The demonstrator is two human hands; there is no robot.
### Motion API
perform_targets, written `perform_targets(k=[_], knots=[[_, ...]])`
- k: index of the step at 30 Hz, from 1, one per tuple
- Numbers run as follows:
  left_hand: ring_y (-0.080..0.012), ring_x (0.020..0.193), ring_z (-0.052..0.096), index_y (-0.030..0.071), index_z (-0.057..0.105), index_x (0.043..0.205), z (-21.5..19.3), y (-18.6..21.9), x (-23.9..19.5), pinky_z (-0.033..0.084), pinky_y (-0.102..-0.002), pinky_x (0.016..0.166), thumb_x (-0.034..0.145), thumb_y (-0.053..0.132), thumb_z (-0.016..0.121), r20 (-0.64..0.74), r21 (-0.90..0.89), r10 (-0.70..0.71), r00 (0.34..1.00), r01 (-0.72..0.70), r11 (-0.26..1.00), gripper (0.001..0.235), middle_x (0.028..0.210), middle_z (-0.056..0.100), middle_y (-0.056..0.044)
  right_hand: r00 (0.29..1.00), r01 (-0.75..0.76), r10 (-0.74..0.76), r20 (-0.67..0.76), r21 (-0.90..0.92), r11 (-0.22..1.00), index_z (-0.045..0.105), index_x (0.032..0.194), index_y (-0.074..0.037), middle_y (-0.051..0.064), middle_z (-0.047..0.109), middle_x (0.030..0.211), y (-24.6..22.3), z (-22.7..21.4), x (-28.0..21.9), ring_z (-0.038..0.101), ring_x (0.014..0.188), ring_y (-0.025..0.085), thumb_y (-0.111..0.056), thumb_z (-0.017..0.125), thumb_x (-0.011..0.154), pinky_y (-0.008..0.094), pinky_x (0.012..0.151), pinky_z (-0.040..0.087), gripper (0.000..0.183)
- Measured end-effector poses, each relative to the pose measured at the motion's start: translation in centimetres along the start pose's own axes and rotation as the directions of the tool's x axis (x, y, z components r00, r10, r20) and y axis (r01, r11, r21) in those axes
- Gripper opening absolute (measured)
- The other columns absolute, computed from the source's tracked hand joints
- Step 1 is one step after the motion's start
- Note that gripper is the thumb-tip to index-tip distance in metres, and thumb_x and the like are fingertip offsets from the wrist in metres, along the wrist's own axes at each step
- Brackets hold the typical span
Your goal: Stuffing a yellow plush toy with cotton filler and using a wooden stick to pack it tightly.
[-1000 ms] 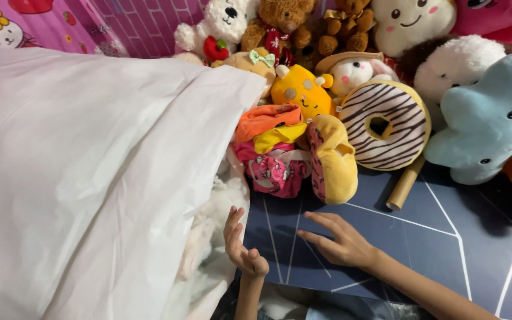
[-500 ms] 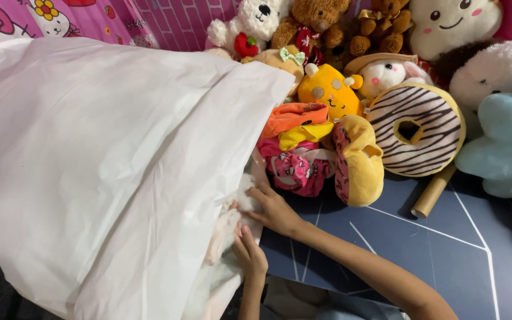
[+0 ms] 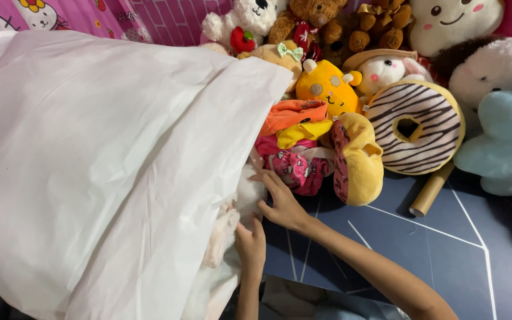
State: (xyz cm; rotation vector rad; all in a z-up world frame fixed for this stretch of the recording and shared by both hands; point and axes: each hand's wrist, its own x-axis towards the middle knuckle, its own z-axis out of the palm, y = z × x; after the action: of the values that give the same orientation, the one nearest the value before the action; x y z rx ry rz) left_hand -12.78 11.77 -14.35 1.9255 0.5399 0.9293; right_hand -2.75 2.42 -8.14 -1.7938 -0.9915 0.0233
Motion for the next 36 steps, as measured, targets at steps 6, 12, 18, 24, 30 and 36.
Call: perform_targets(k=[6, 12, 18, 24, 30, 36], knots=[[-0.0318, 0.125, 0.065, -0.001, 0.063, 0.126, -2.1, 6.0, -1.5, 0.058, -0.036, 0.097, 0.104, 0.014, 0.047, -0.082, 0.107, 0.434, 0.897, -0.425, 0.899, 0.031, 0.129, 0.068, -0.016, 0.976, 0.216, -0.214, 0.05, -0.032, 0.976, 0.053, 0.143, -0.016, 0.018, 0.033, 0.156, 0.0, -0.3, 0.2, 0.036, 0.148, 0.039, -0.025, 0.06, 0.103, 0.051, 0.115, 0.042, 0.041], [-0.0363, 0.121, 0.064, 0.003, 0.051, 0.128, -5.7, 7.0, -2.3, 0.051, -0.041, 0.107, 0.097, 0.019, 0.062, -0.332, 0.171, 0.534, 0.778, -0.507, 0.845, 0.037, 0.131, 0.064, -0.023, 0.984, 0.179, -0.178, 0.029, -0.063, 0.982, 0.044, 0.149, -0.016, 0.019, 0.031, 0.154, 0.3, 0.0, 0.1, 0.04, 0.144, 0.037, -0.018, 0.062, 0.102, 0.049, 0.114, 0.041, 0.051], [-0.0363, 0.134, 0.051, -0.014, 0.05, 0.136, -6.3, 2.5, 1.2, 0.041, -0.045, 0.114, 0.1, 0.008, 0.058, -0.401, -0.116, 0.141, 0.905, -0.203, 0.972, 0.043, 0.143, 0.051, -0.031, 0.996, 0.075, -0.068, 0.062, -0.129, 0.989, 0.053, 0.146, -0.018, 0.021, 0.039, 0.148, -2.1, -0.3, 0.5, 0.046, 0.136, 0.049, -0.011, 0.061, 0.097, 0.06, 0.107, 0.047, 0.05], [-0.0335, 0.133, 0.051, -0.01, 0.048, 0.139, -5.7, 4.5, 2.1, 0.041, -0.045, 0.113, 0.102, 0.011, 0.058, -0.385, -0.164, 0.089, 0.919, -0.163, 0.973, 0.043, 0.141, 0.051, -0.025, 0.991, 0.108, -0.098, 0.088, -0.126, 0.986, 0.051, 0.149, -0.018, 0.025, 0.04, 0.147, -1.7, 0.1, 0.5, 0.046, 0.134, 0.052, -0.014, 0.059, 0.099, 0.063, 0.106, 0.046, 0.051], [-0.0308, 0.132, 0.051, -0.005, 0.047, 0.142, -5.1, 6.6, 3.1, 0.041, -0.045, 0.113, 0.105, 0.015, 0.058, -0.358, -0.215, 0.049, 0.933, -0.134, 0.967, 0.044, 0.139, 0.051, -0.02, 0.984, 0.134, -0.135, -0.113, -0.012, 0.991, 0.049, 0.149, -0.015, 0.023, 0.043, 0.147, -3.9, -1.4, 1.4, 0.043, 0.139, 0.049, -0.026, 0.061, 0.1, 0.062, 0.108, 0.044, 0.051], [-0.0183, 0.067, 0.052, -0.002, 0.058, 0.11, -2.3, 3.2, 1.8, 0.045, -0.029, 0.064, 0.093, 0.007, 0.07, -0.515, -0.004, 0.36, 0.778, -0.422, 0.907, 0.022, 0.092, 0.064, -0.009, 0.95, 0.143, -0.097, -0.298, 0.136, 0.98, 0.036, 0.154, -0.008, 0.03, 0.035, 0.15, -5.7, -3.5, 6.2, 0.036, 0.143, 0.053, -0.02, 0.072, 0.095, 0.06, 0.114, 0.04, 0.07]])
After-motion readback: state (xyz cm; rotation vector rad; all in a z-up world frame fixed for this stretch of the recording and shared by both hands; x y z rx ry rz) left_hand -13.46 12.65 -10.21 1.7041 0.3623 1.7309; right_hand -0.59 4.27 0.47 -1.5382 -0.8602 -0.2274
